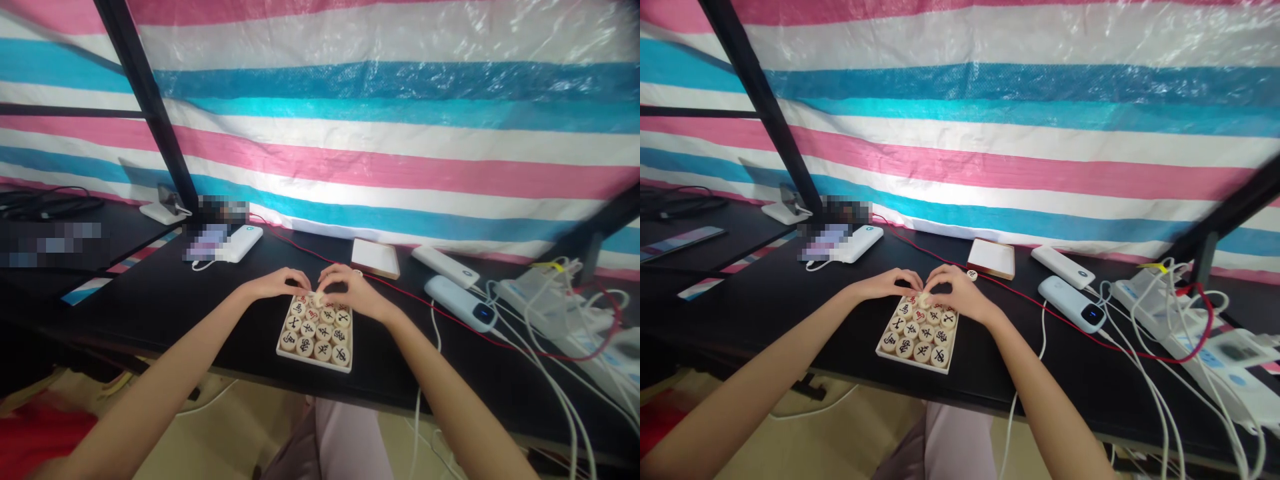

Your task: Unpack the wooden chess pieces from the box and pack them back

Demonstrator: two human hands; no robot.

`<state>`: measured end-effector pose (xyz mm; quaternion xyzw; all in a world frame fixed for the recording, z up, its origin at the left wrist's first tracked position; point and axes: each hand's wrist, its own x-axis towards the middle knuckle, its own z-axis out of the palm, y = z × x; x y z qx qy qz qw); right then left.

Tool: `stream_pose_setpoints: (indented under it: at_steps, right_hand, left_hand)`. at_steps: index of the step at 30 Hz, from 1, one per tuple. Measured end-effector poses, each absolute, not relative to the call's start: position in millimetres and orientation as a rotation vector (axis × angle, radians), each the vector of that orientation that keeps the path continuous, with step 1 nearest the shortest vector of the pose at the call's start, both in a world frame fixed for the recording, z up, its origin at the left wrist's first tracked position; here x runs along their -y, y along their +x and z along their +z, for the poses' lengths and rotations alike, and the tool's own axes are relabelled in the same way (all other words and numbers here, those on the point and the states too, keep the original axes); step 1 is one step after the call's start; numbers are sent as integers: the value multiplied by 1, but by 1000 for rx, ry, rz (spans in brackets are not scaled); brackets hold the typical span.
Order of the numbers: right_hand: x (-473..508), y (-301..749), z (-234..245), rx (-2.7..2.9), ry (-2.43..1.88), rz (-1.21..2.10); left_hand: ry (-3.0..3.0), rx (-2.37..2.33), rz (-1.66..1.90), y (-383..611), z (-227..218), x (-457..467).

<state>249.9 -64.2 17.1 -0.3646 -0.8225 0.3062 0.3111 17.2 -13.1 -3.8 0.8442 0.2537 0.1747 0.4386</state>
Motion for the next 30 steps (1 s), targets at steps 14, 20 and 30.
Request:
stream_pose_setpoints:
  at_steps: [14, 20, 30]
  right_hand:
    - [41, 256, -11, 2026, -1216, 601]
    - [40, 262, -9, 2087, -1185, 525]
    - [42, 257, -10, 2078, -1281, 549]
  left_hand:
    - [2122, -621, 383, 17, 1, 14]
    - [2112, -612, 393, 17, 0, 14]
    - [2118, -634, 392, 18, 0, 15]
